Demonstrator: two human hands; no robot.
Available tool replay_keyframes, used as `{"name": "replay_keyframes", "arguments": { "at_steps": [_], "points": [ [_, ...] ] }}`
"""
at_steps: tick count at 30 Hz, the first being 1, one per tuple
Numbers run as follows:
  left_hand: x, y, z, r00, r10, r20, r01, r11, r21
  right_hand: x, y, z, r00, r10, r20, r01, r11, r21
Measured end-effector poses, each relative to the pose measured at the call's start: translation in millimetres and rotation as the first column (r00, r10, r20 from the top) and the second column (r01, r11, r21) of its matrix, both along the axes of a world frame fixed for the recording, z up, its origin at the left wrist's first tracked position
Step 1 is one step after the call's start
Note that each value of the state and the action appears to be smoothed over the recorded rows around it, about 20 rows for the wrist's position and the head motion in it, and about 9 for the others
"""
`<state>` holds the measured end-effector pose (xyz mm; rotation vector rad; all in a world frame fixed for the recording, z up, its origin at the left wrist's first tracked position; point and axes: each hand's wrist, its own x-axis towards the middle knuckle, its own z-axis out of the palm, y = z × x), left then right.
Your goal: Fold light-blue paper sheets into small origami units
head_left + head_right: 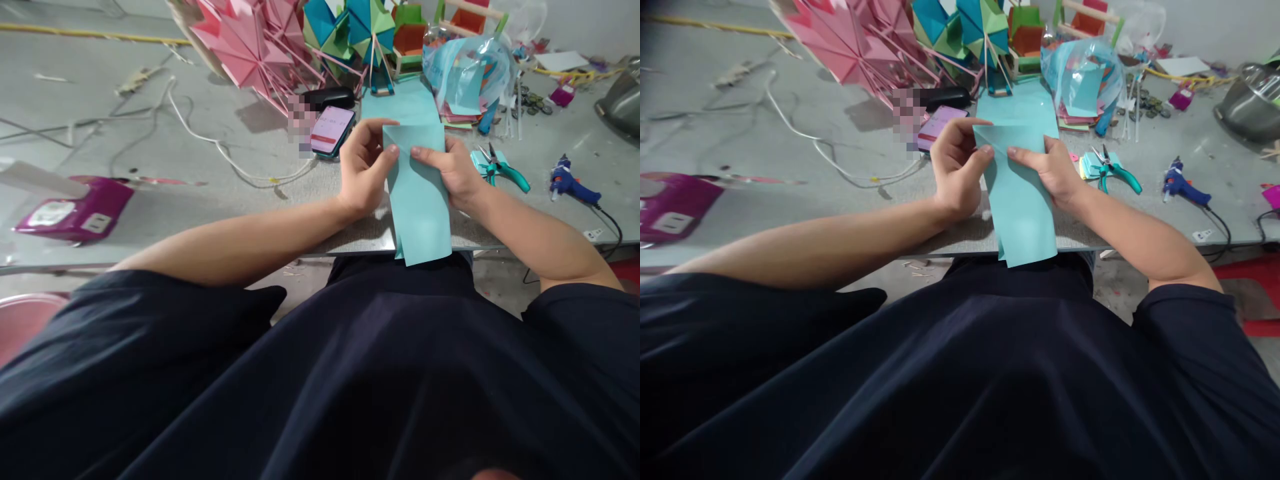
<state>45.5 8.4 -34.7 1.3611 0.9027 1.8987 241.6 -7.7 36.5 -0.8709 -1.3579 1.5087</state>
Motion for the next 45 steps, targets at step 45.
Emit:
{"name": "replay_keyframes", "arguments": {
  "at_steps": [45],
  "points": [
    [-17.1,7.5,-17.2,0.998,0.058,-0.014,-0.056,0.994,0.097,6.4,-2.0,16.0,0.988,0.082,0.129,-0.082,0.997,-0.005]
  ]
}}
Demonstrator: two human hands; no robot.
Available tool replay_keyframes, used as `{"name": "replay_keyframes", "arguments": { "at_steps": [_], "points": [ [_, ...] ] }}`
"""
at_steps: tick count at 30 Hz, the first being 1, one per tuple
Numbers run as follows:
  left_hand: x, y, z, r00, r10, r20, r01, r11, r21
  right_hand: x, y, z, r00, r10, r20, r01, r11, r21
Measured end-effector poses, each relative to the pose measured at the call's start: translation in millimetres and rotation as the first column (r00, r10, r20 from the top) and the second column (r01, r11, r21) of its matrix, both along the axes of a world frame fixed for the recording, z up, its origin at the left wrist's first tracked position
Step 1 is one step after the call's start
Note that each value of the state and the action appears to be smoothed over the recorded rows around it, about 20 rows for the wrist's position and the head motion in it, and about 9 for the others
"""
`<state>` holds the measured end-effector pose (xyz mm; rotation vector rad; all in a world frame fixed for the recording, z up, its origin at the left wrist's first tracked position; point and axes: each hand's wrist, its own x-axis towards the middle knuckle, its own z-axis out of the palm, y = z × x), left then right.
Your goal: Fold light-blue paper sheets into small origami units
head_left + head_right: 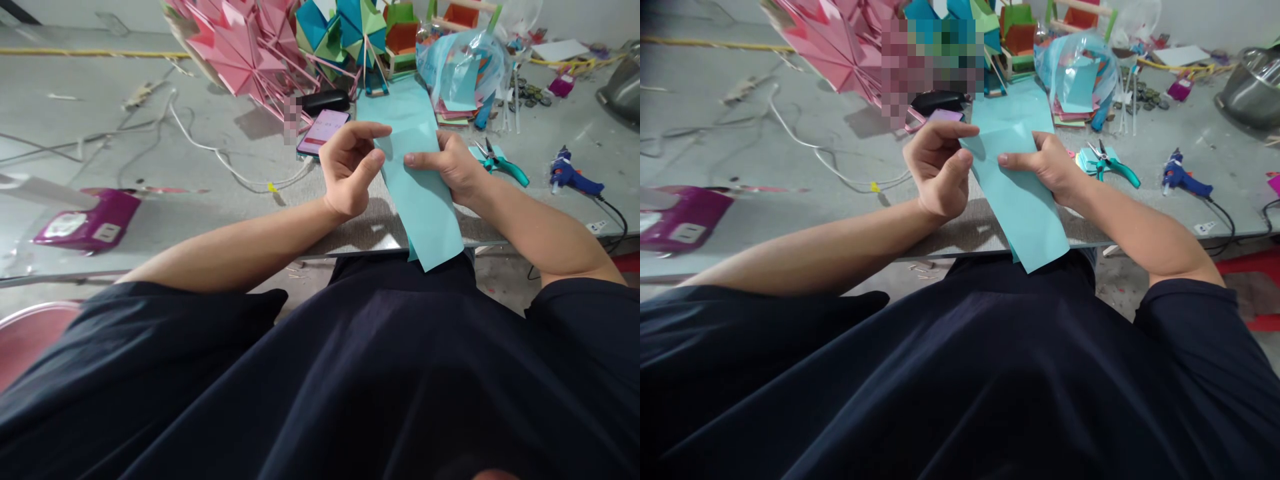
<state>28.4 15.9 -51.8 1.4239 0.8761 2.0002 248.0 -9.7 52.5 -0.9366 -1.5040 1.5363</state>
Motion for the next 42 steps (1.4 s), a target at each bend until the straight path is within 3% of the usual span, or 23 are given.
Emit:
{"name": "replay_keyframes", "arguments": {
  "at_steps": [6,12,17,22,32,38,42],
  "points": [
    [2.0,-1.7,2.9,1.0,0.012,-0.002,-0.012,1.0,0.007,1.6,-0.1,-1.5,1.0,0.001,0.007,-0.001,1.0,0.008],
    [3.8,-27.6,23.6,1.0,-0.013,-0.003,0.013,0.995,-0.095,3.4,-1.0,-0.3,0.999,0.028,-0.024,-0.028,1.0,0.005],
    [6.2,-37.7,34.9,0.998,-0.059,0.002,0.059,0.998,-0.016,3.5,-0.6,-2.8,0.999,0.015,-0.035,-0.014,1.0,0.012],
    [0.3,-20.8,28.8,0.997,-0.074,0.004,0.073,0.994,0.086,3.8,2.3,-2.3,1.0,0.005,0.002,-0.005,1.0,0.009],
    [5.0,-19.2,28.0,1.0,-0.008,0.022,0.008,1.0,-0.027,0.5,15.0,-6.1,0.985,-0.157,-0.078,0.165,0.98,0.109],
    [-3.2,3.4,10.6,0.992,-0.123,-0.037,0.126,0.986,0.108,4.3,34.1,-15.9,0.975,-0.21,-0.073,0.221,0.951,0.215],
    [-2.8,20.4,-0.4,0.994,-0.107,-0.026,0.11,0.979,0.172,7.1,52.6,-24.3,0.967,-0.251,-0.044,0.252,0.921,0.297]
  ]
}}
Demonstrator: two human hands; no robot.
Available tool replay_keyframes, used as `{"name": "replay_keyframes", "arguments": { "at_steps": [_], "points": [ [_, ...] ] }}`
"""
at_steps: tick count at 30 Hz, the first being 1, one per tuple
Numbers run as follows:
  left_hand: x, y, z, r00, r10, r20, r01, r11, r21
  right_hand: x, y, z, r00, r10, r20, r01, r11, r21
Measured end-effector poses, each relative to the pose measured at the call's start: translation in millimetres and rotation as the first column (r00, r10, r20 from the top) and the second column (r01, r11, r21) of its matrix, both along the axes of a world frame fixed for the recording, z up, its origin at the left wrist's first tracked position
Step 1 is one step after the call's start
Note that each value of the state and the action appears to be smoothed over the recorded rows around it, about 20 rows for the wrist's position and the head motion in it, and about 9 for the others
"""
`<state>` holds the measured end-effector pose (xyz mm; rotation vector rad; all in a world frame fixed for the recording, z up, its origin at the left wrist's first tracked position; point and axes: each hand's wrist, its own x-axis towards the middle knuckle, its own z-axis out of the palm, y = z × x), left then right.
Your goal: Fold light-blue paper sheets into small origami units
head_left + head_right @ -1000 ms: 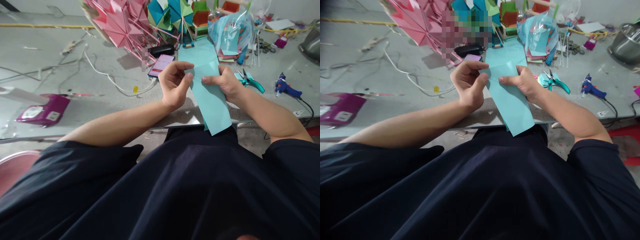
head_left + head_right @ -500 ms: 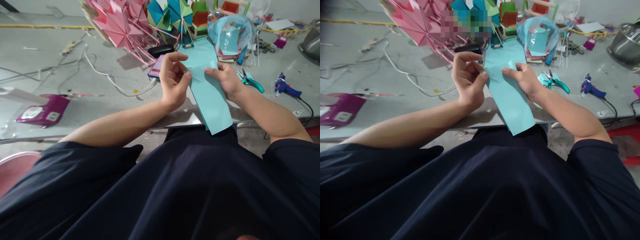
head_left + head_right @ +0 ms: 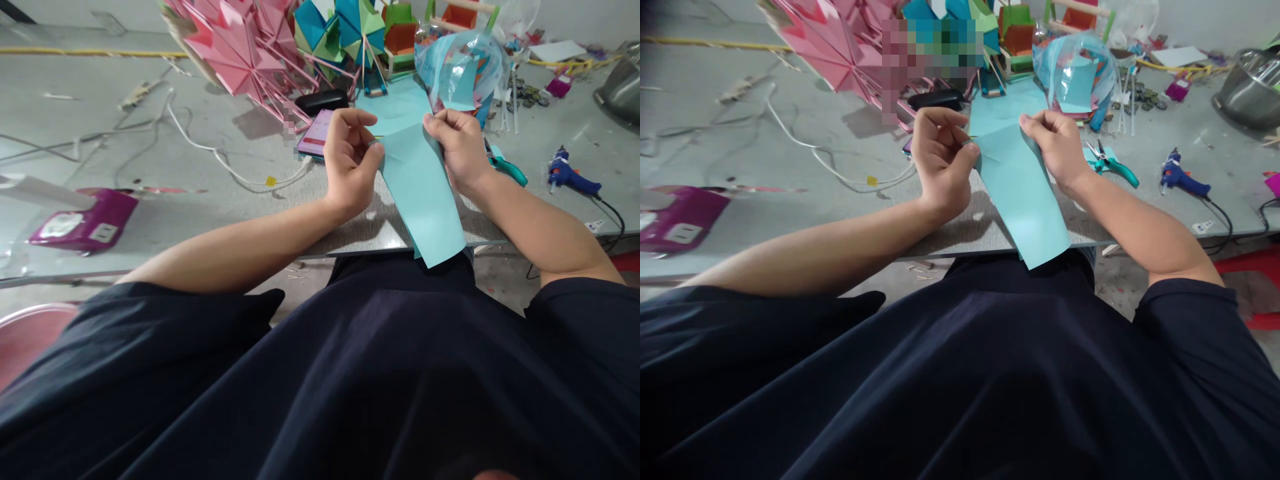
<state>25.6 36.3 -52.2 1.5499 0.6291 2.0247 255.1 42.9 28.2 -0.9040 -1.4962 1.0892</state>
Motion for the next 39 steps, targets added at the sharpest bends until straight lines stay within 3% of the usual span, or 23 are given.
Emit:
{"name": "replay_keyframes", "arguments": {
  "at_steps": [4,8,13,17,20,24,29,34,39],
  "points": [
    [-1.3,14.9,-12.0,1.0,-0.013,0.017,0.012,0.994,0.109,3.3,9.0,-1.6,0.999,-0.012,0.041,0.008,0.995,0.104],
    [-0.9,17.5,-22.5,0.999,-0.038,0.007,0.038,0.996,-0.075,2.5,2.6,2.3,0.999,-0.027,0.046,0.019,0.987,0.16],
    [9.5,-4.7,-16.6,0.981,-0.193,0.035,0.194,0.926,-0.323,-1.5,-5.6,3.7,0.999,-0.042,0.027,0.037,0.983,0.179],
    [19.9,-29.2,-3.7,0.946,-0.313,0.085,0.319,0.852,-0.415,-2.6,-5.2,1.4,0.999,-0.039,0.022,0.034,0.984,0.173],
    [25.5,-37.3,-0.3,0.933,-0.345,0.098,0.353,0.836,-0.419,-2.9,-4.1,0.8,0.999,-0.033,0.037,0.026,0.985,0.171],
    [28.7,-37.8,0.5,0.955,-0.286,0.073,0.292,0.882,-0.371,-3.8,-9.8,3.7,0.999,-0.028,0.043,0.022,0.99,0.139],
    [28.4,-38.5,3.9,0.985,-0.168,0.022,0.167,0.935,-0.312,-6.6,-27.6,9.0,0.994,0.094,0.051,-0.091,0.994,-0.067],
    [27.8,-38.9,6.2,0.995,-0.097,0.007,0.094,0.94,-0.327,-12.3,-41.3,11.1,0.992,0.117,-0.048,-0.122,0.985,-0.123],
    [29.5,-37.3,6.3,0.992,-0.122,0.026,0.124,0.934,-0.335,-10.2,-43.3,11.9,0.995,0.103,0.005,-0.101,0.985,-0.143]
  ]
}}
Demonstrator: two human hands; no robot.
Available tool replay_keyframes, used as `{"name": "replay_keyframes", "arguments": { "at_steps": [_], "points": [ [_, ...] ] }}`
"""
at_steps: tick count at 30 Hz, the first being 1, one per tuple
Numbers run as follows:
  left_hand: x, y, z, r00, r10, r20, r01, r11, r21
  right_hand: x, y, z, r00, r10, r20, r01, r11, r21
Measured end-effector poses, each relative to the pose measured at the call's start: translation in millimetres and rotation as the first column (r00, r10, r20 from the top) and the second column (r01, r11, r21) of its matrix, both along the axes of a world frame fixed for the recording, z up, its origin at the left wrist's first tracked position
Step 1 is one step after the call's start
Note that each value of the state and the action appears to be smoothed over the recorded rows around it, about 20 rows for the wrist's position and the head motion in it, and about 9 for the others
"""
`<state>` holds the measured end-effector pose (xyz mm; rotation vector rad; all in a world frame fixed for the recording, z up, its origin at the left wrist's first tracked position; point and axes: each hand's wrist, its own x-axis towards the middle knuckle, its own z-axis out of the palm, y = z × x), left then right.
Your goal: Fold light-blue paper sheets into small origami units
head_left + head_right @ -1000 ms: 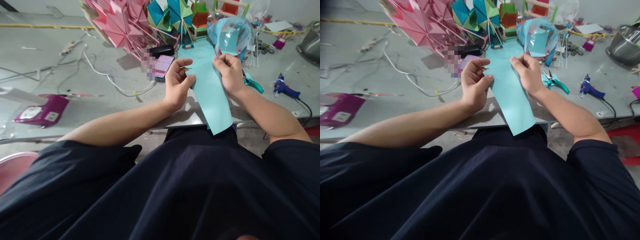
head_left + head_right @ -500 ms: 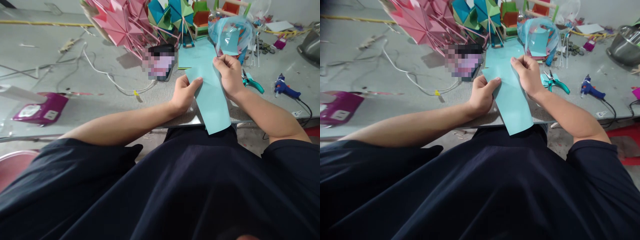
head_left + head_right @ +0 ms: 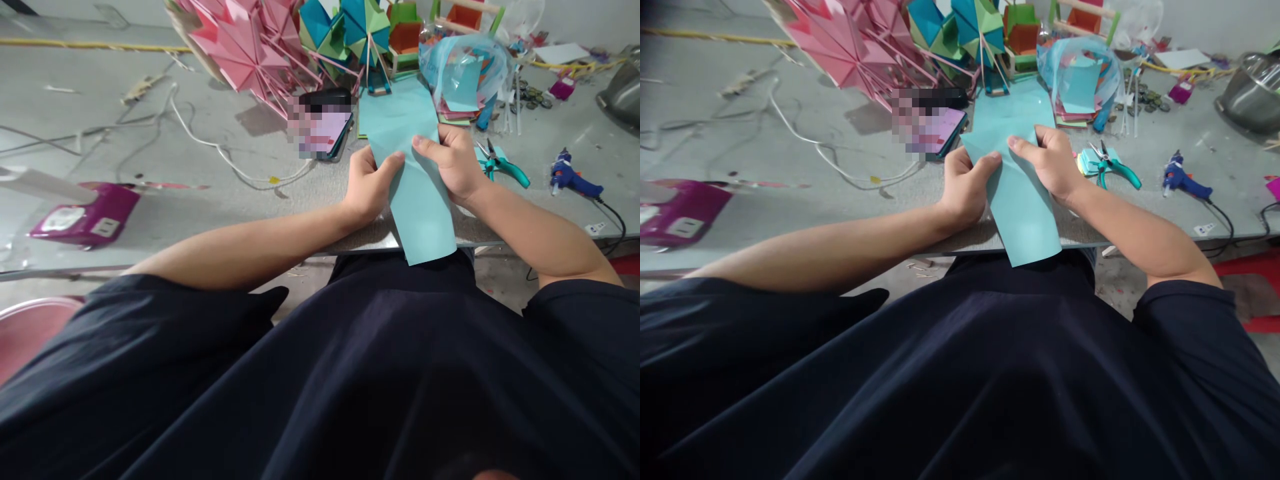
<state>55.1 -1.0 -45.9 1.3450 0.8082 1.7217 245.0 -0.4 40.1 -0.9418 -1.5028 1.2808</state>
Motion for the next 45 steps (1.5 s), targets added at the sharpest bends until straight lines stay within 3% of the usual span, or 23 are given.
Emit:
{"name": "replay_keyframes", "arguments": {
  "at_steps": [6,13,25,45],
  "points": [
    [1.5,0.8,-0.3,0.998,-0.059,0.023,0.059,0.998,0.023,0.8,1.6,-2.0,1.0,-0.014,0.008,0.014,1.0,-0.008],
    [4.6,-2.6,0.8,0.997,-0.029,0.076,0.029,1.0,-0.003,1.7,8.2,-9.5,0.999,0.047,-0.015,-0.047,0.998,0.038],
    [4.0,-6.8,4.7,0.998,-0.027,0.056,0.029,0.999,-0.036,0.0,10.2,-9.3,1.0,0.012,-0.013,-0.012,1.0,0.005],
    [2.5,0.2,1.3,0.995,-0.047,0.091,0.052,0.997,-0.058,2.0,13.8,-15.6,0.999,-0.016,0.043,0.012,0.995,0.097]
  ]
}}
